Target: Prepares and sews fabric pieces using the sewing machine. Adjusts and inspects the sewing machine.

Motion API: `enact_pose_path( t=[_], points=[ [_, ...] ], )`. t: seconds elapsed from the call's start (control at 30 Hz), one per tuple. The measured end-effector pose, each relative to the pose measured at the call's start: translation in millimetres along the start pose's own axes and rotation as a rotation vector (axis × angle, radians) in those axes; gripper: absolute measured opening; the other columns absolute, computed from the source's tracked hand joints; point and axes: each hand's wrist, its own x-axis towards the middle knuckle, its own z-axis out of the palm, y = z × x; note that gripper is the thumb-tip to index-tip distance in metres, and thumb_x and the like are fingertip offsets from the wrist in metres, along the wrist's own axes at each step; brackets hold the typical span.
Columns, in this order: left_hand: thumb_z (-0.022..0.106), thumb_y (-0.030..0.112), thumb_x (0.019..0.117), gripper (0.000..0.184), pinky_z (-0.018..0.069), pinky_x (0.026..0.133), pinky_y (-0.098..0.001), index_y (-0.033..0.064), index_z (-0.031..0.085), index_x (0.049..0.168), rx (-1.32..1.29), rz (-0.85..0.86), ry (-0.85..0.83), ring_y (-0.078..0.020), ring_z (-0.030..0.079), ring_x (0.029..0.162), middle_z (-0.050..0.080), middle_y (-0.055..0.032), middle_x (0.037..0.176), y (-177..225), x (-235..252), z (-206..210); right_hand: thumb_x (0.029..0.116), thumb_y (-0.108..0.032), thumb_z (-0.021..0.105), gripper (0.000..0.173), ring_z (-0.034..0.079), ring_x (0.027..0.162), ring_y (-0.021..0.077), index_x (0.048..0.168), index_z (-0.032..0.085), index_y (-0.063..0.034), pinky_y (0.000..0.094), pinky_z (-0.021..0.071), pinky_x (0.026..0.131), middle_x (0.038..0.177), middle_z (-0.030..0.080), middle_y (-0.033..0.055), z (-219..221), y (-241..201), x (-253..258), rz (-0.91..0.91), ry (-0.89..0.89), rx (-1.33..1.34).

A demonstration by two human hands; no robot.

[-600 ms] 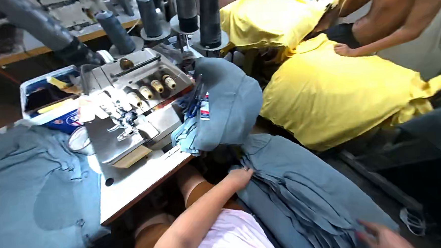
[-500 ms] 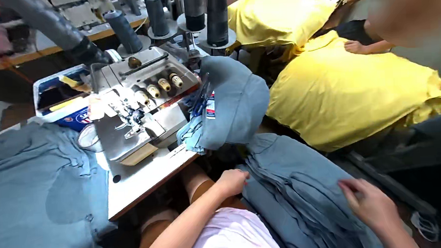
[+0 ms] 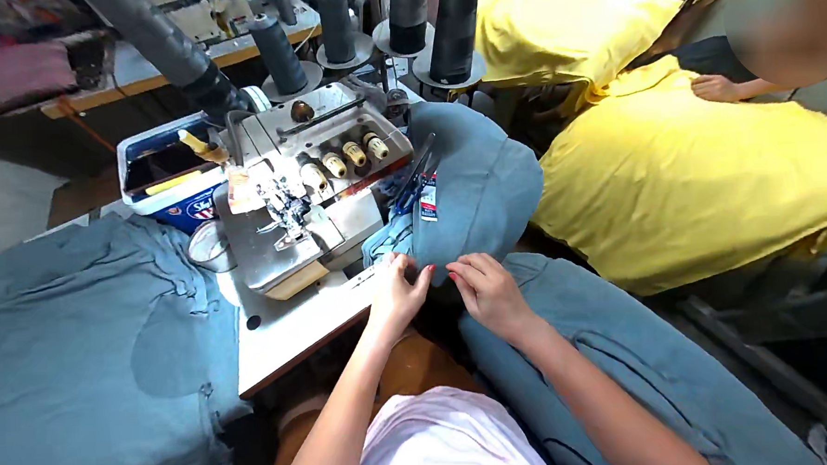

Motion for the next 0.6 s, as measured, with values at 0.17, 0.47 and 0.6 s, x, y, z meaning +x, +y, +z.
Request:
enact_pose_path(
  t=[0.17, 0.47, 0.6],
  points=[
    [0.059, 0.001, 0.1009, 0.003, 0.0569, 0.072, -0.0211, -0.0005, 0.057, 0.098, -0.755, -0.465, -0.119, -0.0039, 0.067, 0.072, 0.067, 0.0000, 0.079, 28, 1, -2, 0.0978, -0.007, 0.058, 0.022, 0.073, 0.093, 0.0305, 0.103, 0.076, 0.0037, 0.0378, 0.0595, 0.086, 0.097, 0.075, 0.0173, 13, -5, 3, -0.026, 0.079, -0.002],
    [0.043, 0.007, 0.1081, 0.017, 0.0588, 0.069, -0.0245, -0.0006, 0.057, 0.103, -1.069, -0.631, -0.062, -0.0084, 0.067, 0.068, 0.065, -0.0010, 0.074, 29, -1, 7, 0.0927, -0.001, 0.059, 0.016, 0.074, 0.086, 0.0309, 0.090, 0.073, 0.0043, 0.0351, 0.0605, 0.079, 0.090, 0.073, 0.0182, 23, -3, 9, -0.110, 0.032, -0.128],
    [0.045, 0.004, 0.1077, 0.017, 0.0594, 0.066, -0.0235, -0.0006, 0.057, 0.097, -1.078, -0.683, -0.048, -0.0083, 0.067, 0.064, 0.066, -0.0027, 0.073, 32, 3, 8, 0.0950, -0.004, 0.056, 0.019, 0.073, 0.087, 0.0286, 0.091, 0.073, 0.0045, 0.0324, 0.0596, 0.081, 0.091, 0.073, 0.0182, 25, -2, 7, -0.026, 0.058, -0.014]
  ],
)
